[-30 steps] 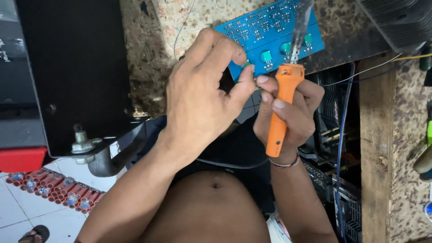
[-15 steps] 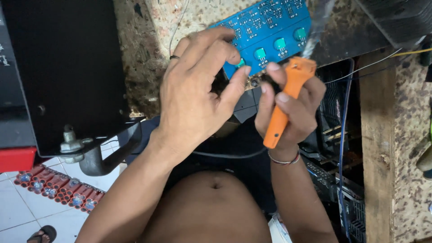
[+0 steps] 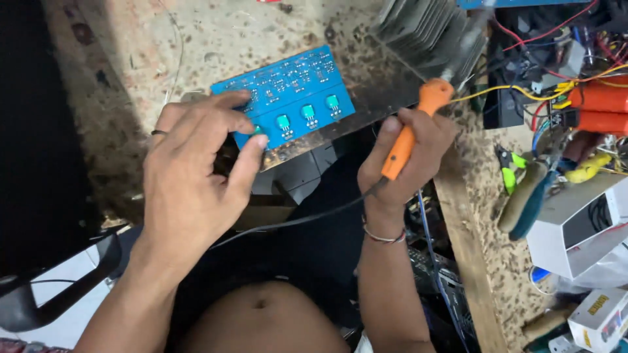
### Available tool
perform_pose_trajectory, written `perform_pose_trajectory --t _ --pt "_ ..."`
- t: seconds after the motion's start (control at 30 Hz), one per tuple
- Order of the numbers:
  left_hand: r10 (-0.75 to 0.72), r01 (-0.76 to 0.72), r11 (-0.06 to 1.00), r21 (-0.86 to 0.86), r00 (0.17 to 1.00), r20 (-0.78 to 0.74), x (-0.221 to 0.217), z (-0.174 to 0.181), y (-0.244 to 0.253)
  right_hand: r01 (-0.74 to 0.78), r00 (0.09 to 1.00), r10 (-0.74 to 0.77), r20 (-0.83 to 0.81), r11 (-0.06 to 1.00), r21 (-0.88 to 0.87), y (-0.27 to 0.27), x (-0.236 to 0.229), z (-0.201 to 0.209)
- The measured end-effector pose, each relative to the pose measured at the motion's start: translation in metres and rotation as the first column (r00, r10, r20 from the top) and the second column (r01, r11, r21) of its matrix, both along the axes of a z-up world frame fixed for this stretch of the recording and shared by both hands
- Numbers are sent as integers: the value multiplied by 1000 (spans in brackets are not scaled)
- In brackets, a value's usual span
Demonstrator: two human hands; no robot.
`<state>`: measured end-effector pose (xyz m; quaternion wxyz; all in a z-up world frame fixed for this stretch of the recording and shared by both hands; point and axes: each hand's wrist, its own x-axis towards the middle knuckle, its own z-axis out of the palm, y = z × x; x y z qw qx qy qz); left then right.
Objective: The person solders wires to a blue circuit board using a soldering iron and solder wire. They then use pliers to trim the excess wire leads from the board.
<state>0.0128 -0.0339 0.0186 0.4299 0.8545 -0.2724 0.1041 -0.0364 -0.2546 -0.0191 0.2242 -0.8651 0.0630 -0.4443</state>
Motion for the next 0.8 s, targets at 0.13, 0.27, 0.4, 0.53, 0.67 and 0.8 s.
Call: perform_pose_trajectory --t 0.13,0.27,0.4,0.53,0.67,0.8 --pt "-22 22 1000 -21 999 42 3 1 4 -77 983 52 -179 987 -140 -3 0 3" --pt "-17 18 999 -28 998 66 3 1 7 -133 965 79 -250 970 -206 -6 -3 4" --pt "22 -25 998 57 998 54 1 0 8 -153 932 72 -356 967 -205 -10 -7 5" --pt "31 -40 995 89 995 97 1 -2 6 -138 943 54 -329 962 -236 -13 -7 2" --pt "24 -31 997 65 995 101 2 -1 8 -139 958 74 -277 965 -221 -8 -7 -1" --pt "64 -74 973 -219 997 -52 -4 -11 15 -90 995 90 34 996 -13 -1 -4 -9"
